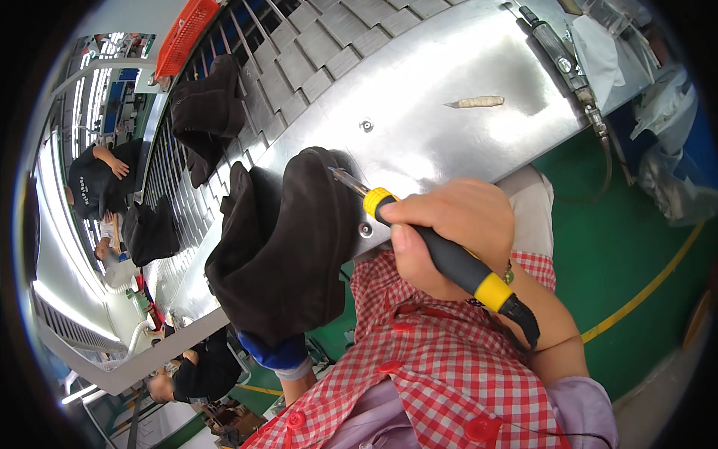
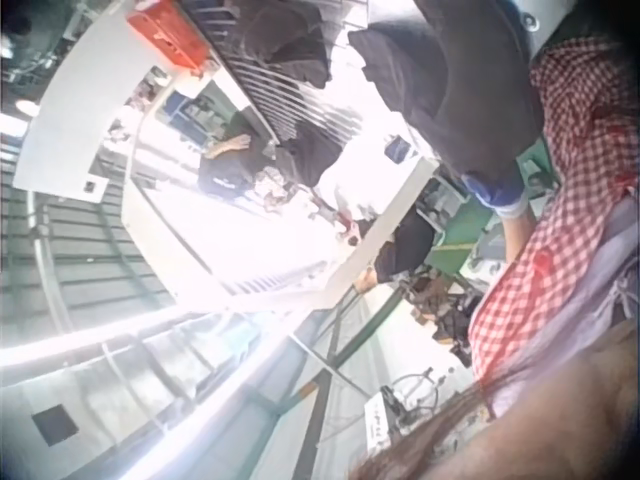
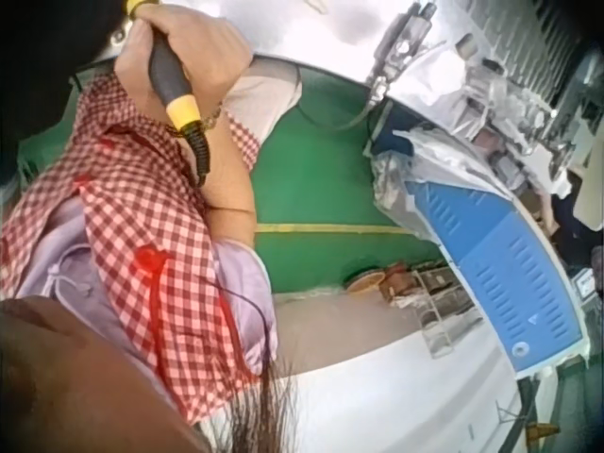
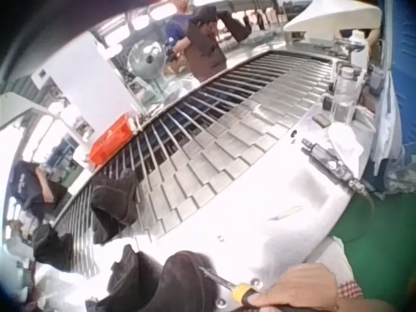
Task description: The person uses a heated soldering iron to apply heat to the sole and heel edges of a brown boot. They also use a syringe to inject a liquid into the sole and a small wooden stick to work on the boot's interior. The person handles multiple boots on a metal conveyor belt in a factory setting.
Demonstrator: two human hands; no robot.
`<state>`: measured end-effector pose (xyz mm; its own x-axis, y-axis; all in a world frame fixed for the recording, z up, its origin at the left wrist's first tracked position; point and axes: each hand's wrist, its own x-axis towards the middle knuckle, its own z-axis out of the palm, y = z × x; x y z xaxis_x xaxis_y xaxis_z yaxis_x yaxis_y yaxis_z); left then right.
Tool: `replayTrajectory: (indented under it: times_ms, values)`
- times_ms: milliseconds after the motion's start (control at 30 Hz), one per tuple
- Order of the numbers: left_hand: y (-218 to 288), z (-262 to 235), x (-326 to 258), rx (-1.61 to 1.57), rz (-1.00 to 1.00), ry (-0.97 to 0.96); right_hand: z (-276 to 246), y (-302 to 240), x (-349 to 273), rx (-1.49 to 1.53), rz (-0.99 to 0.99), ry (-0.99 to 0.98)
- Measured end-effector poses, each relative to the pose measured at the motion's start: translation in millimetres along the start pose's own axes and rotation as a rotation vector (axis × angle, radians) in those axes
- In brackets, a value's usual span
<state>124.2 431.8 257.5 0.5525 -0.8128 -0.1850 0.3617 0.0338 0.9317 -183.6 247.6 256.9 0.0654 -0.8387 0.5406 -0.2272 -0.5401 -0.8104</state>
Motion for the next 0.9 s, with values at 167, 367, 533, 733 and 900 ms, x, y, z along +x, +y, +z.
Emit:
replayTrajectory:
  times_ms: [167, 367, 533, 733, 900]
  values:
    - [0, -2, 3, -0.011, 0.016, -0.087, 17, 6, 10, -0.029, -0.007, -0.035]
    - [5, -8, 7, -0.033, 0.026, -0.127, 35, 11, 14, -0.009, -0.034, -0.012]
    - [1, -10, 7, -0.095, 0.052, -0.194, 43, 15, 16, -0.013, -0.072, 0.003]
    - [1, -9, 6, -0.123, 0.032, -0.216, 45, 6, 8, -0.068, -0.139, -0.037]
    - [4, -3, -1, -0.183, -0.017, -0.173, 41, -19, -9, -0.066, -0.169, -0.104]
